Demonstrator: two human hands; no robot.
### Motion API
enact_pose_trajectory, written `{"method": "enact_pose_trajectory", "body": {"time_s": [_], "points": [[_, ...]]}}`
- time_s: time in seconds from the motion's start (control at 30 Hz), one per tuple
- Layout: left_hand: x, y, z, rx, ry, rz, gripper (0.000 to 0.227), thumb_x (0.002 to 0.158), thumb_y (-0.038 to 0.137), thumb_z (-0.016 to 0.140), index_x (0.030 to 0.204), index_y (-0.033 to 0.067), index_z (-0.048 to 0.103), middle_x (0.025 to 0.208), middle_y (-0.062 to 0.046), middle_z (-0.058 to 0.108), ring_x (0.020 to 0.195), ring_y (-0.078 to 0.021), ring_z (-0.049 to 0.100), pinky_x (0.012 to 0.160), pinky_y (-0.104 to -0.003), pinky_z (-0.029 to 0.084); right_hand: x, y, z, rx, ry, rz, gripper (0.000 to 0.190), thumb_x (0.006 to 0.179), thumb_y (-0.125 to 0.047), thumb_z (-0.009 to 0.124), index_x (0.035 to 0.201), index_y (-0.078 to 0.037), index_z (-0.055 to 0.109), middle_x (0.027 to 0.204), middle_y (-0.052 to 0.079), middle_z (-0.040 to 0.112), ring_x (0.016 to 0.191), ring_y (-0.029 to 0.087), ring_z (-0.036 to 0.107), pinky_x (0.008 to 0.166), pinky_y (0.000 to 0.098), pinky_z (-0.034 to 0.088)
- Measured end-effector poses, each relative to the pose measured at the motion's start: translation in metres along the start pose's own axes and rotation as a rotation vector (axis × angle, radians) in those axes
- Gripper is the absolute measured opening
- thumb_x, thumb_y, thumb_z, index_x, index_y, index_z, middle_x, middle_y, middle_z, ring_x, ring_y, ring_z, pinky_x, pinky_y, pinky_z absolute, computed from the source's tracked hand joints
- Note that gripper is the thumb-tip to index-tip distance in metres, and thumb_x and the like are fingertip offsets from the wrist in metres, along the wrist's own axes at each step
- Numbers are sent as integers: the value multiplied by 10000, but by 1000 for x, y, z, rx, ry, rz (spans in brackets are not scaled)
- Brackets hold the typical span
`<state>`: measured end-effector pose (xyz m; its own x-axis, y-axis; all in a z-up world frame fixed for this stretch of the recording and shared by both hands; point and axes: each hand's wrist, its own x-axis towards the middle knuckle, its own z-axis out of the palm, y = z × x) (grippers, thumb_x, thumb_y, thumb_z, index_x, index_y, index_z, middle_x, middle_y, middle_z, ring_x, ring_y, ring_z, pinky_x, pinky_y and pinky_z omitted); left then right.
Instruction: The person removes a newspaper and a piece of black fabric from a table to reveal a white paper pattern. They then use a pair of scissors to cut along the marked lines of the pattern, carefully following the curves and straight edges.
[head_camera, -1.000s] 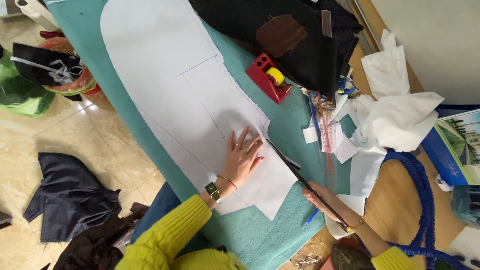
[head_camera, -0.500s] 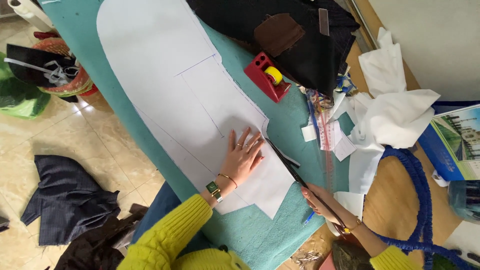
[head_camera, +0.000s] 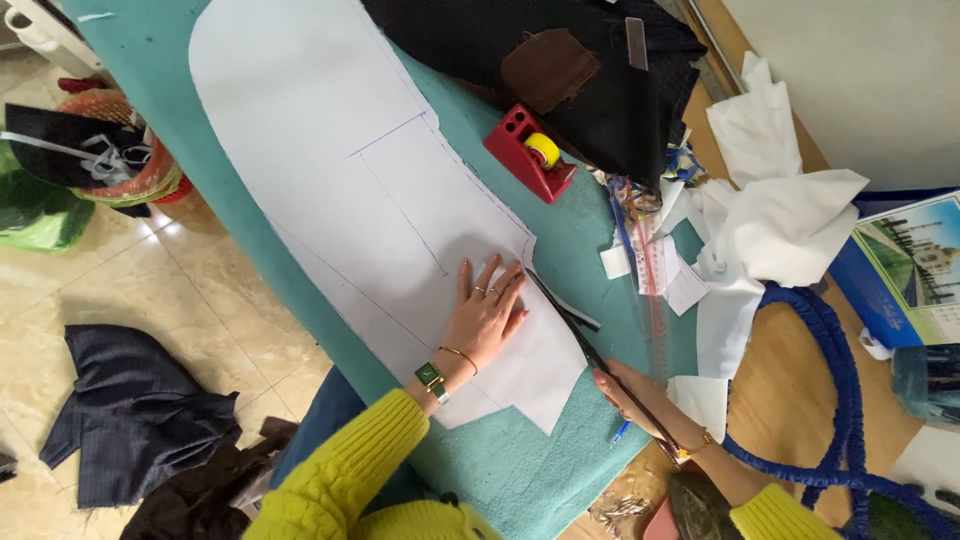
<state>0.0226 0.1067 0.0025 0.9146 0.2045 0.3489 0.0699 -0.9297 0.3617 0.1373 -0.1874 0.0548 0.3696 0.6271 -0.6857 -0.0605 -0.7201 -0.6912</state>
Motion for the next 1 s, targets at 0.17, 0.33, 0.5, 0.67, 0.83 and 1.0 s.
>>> {"method": "enact_pose_trajectory", "body": {"time_s": [0.17,0.33,0.5,0.67,0.83,1.0], "points": [[-5,-1,23,-63,-11,-58,552,952,420,654,1429,156,566,1546,-59,510,1528,-324,311,1231,-677,134,17,32,7,241,67,10,362,1067,-433,551,958,-88,567,486,-18,384,306,65,329,298,194,286],[-5,-1,19,-70,-3,-46,542,949,411,664,1419,158,568,1544,-69,508,1522,-334,321,1227,-686,146,12,32,14,279,40,4,383,1085,-446,533,887,-119,521,490,-46,333,305,36,252,288,183,256],[-3,4,9,-93,26,-30,540,938,364,687,1421,162,558,1536,-89,503,1513,-356,333,1210,-692,176,6,25,20,275,51,9,376,1088,-437,511,914,-104,516,521,-51,344,323,24,270,300,187,277],[-6,30,0,-459,-155,209,748,815,134,881,1462,194,509,1459,-144,571,1320,-348,494,1038,-425,529,-2,1,20,364,-95,-40,334,1071,-374,507,870,-110,543,550,-37,366,368,67,222,328,246,212],[-2,36,19,-216,123,500,308,928,119,823,1203,153,689,1284,3,648,1191,-223,580,1003,-382,469,-7,-13,18,414,-133,-7,382,1054,-429,494,887,-88,542,536,-5,410,344,95,235,331,264,222],[3,29,4,-261,140,501,148,941,128,811,1003,154,679,1198,13,680,1059,-214,578,886,-343,444,-6,-8,11,411,-171,-31,359,1065,-416,477,938,-92,567,541,-13,414,329,92,212,310,268,211]]}}
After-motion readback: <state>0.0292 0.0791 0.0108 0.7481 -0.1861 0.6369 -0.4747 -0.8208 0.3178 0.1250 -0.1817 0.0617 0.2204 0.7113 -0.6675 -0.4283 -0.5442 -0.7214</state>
